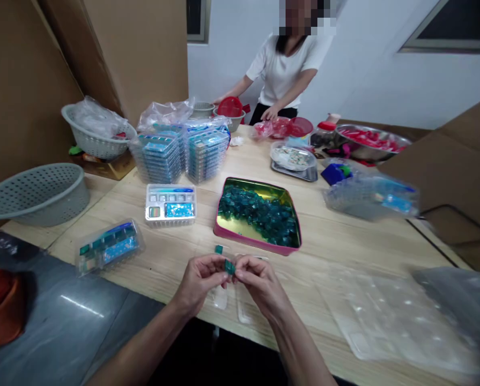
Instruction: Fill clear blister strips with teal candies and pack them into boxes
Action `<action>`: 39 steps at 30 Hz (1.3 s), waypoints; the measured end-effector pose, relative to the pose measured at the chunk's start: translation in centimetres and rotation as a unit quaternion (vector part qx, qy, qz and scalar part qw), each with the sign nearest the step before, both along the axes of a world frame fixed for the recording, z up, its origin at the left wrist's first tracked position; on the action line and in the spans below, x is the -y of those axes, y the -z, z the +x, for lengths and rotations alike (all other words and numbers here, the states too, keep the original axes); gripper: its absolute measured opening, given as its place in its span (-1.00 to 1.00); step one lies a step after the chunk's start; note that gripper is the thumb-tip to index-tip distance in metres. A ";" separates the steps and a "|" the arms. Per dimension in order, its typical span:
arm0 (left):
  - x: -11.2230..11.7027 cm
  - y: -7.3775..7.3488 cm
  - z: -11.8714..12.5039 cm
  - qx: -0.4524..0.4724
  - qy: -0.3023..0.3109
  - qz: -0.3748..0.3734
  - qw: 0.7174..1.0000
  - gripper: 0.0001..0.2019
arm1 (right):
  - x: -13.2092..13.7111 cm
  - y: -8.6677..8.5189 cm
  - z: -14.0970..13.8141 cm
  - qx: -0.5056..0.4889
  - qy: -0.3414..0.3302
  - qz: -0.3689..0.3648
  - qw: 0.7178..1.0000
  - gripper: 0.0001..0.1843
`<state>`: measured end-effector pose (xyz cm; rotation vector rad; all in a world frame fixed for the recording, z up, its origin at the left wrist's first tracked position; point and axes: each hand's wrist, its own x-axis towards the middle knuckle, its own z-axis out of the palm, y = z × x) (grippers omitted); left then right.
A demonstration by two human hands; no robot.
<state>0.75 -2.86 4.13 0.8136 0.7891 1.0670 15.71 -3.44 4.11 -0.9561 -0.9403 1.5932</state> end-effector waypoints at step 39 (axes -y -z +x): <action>0.1 -0.1 -3.8 0.031 0.107 -0.146 0.983 -0.90 | 1.6 1.1 -2.0 -0.051 -0.104 -0.095 0.989 -0.71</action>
